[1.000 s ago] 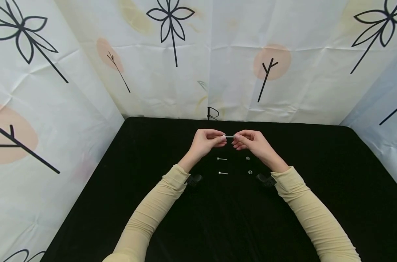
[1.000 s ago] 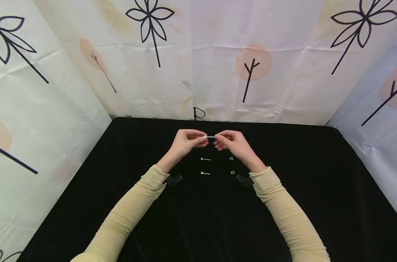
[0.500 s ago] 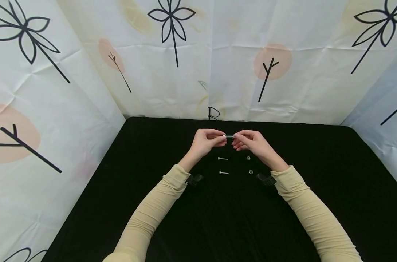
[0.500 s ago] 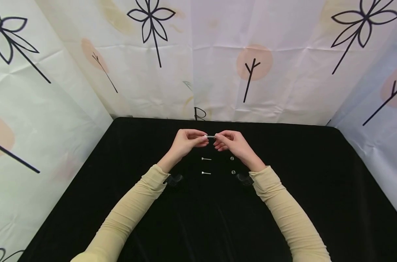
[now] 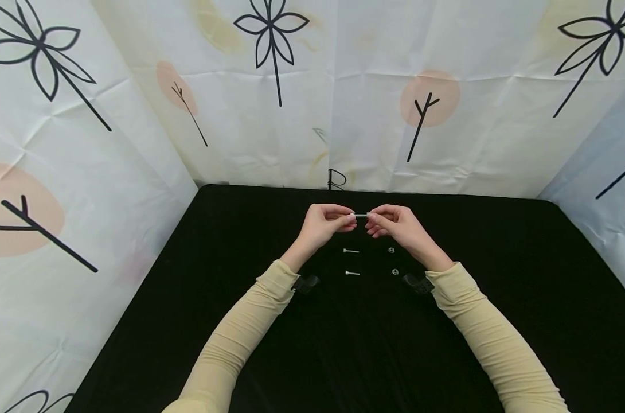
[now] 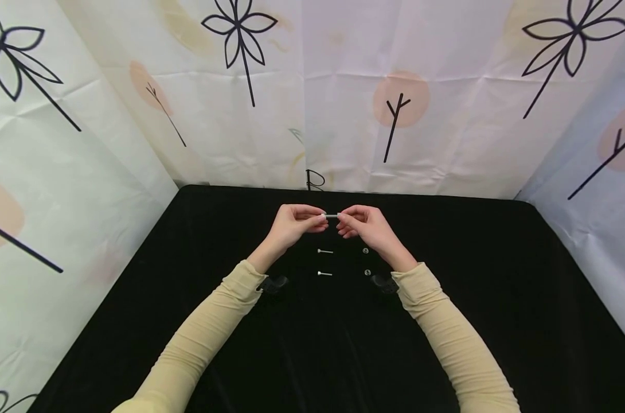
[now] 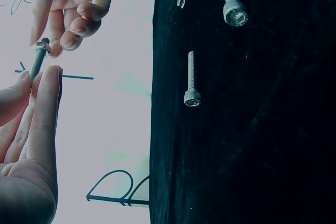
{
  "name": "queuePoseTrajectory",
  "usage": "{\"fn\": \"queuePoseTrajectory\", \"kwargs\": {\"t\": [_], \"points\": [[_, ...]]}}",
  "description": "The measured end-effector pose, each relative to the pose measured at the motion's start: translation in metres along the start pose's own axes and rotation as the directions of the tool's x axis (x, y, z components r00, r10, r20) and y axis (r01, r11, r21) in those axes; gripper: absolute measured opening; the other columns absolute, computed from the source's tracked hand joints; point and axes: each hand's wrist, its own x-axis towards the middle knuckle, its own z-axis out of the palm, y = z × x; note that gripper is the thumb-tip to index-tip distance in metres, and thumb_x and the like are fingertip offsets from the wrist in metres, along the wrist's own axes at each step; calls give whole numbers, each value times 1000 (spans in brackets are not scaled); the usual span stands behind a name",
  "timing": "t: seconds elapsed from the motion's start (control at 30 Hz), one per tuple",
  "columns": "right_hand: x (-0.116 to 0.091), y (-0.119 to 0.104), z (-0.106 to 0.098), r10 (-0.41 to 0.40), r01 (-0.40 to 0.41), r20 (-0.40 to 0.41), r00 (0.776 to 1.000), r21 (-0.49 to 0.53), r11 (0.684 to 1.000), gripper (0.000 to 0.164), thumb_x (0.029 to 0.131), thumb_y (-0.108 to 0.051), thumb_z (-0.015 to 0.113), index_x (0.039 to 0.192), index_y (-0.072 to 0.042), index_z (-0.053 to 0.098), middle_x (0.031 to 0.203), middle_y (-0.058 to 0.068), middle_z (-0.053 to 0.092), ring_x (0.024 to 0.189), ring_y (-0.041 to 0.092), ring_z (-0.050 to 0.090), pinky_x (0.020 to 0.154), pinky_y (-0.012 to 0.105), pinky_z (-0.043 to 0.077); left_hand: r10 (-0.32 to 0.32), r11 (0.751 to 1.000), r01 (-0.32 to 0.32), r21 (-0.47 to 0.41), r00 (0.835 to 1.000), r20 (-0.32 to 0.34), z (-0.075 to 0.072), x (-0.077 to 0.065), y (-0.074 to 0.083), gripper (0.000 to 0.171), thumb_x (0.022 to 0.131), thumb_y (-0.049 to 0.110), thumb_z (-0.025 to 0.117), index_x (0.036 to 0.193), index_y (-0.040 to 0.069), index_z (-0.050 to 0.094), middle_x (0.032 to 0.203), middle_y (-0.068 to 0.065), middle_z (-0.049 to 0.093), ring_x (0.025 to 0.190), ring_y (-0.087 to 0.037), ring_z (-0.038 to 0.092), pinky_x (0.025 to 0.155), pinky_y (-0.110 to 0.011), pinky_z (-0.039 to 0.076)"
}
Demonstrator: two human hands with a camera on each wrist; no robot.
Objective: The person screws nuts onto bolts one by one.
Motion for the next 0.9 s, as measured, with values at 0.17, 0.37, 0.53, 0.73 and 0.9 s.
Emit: {"fn": "queuePoseTrajectory", "kwargs": {"t": [0.17,0.37,0.53,0.73,0.9], "points": [[0,2,-1,-47,46,26,999,58,997,40,96,-11,60,125,12,46,107,31,60,90,34,65,82,43,57,-10,1000,10,-7,1000,-2,-1,1,-1,24,88,2,67,106,-13,65,94,-19,70,83,-25,71,77,-37,59],[2,1,0,-48,47,34,998,41,998,33,96,-9,60,118,13,51,103,30,61,88,28,66,82,46,56,-11,1000,11,-6,1000,-6,-1,2,0,21,88,3,68,103,-11,67,93,-19,70,82,-25,71,77,-37,59],[3,-1,3,23,-24,29,999,12,1000,39,99,-20,55,117,14,52,100,28,62,86,28,66,79,39,59,-7,1000,7,-4,1000,-10,-1,3,-1,19,88,2,68,102,-10,68,92,-19,70,81,-25,71,76,-37,59],[0,0,2,-25,24,29,999,63,998,39,96,-10,59,126,12,46,109,32,59,90,29,66,85,48,55,-8,1000,8,-2,1000,-8,-2,2,0,19,87,2,68,102,-10,68,92,-19,70,82,-25,71,76,-36,59],[-1,-1,2,-22,22,7,1000,45,999,35,96,-10,60,120,13,51,106,31,61,90,27,66,85,45,56,-9,1000,9,0,1000,0,-1,1,1,22,87,3,68,103,-11,67,93,-19,70,82,-25,71,76,-36,59]]}}
